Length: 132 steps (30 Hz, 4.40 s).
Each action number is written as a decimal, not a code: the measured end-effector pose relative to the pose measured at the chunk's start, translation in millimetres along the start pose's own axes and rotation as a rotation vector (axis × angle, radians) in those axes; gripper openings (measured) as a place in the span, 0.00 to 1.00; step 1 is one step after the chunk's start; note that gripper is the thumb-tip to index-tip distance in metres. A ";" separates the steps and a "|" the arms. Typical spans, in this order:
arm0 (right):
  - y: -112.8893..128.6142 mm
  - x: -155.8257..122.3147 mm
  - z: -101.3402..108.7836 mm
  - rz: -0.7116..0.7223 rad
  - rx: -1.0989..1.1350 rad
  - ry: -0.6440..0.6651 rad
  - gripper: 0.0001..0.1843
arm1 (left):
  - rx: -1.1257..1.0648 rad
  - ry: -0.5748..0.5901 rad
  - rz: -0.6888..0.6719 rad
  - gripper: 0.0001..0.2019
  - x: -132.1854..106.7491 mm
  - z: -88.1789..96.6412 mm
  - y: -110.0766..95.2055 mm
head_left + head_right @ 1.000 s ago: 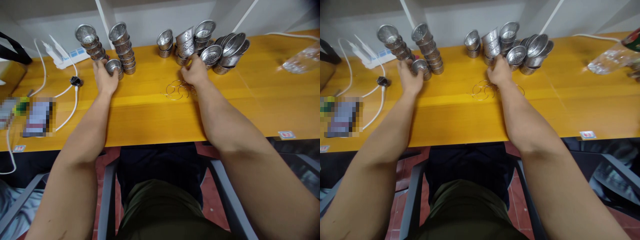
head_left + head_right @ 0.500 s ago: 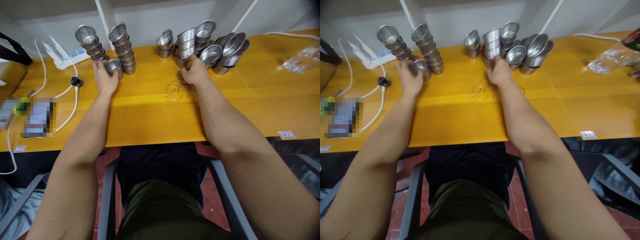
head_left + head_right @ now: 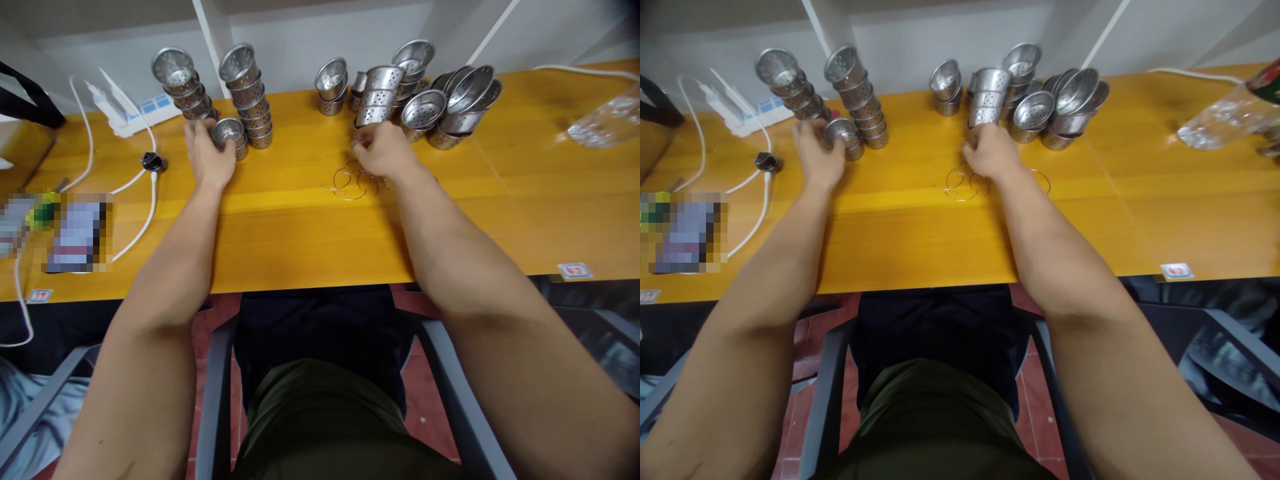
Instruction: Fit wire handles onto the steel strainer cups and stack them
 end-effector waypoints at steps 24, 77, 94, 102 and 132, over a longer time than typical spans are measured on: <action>-21.9 3.7 39.6 -0.086 0.027 -0.369 0.38 | -0.077 -0.042 -0.121 0.40 -5.8 5.1 -13.5; 120.9 -24.0 -30.8 0.516 0.547 0.012 0.28 | -0.215 0.651 -0.441 0.46 -126.4 -41.9 -148.0; 133.0 -20.4 -37.0 0.653 0.646 -0.045 0.45 | -0.216 0.649 -0.526 0.37 -137.6 -44.8 -158.3; 130.5 -20.1 -39.5 0.646 0.640 -0.091 0.43 | -0.398 0.740 -0.461 0.60 -142.7 -68.3 -144.0; 110.9 -17.4 -30.8 0.397 0.366 -0.223 0.24 | -0.436 0.773 -0.531 0.50 -150.1 -65.3 -154.4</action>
Point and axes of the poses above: each hand's wrist, its own x-axis towards the middle knuckle, its own z-axis out of the back of the hand, y = z × x, the point moved 10 cm from there along x, towards the middle knuckle, and after that the axes turned 11 degrees about z, right-handed, at the moved point
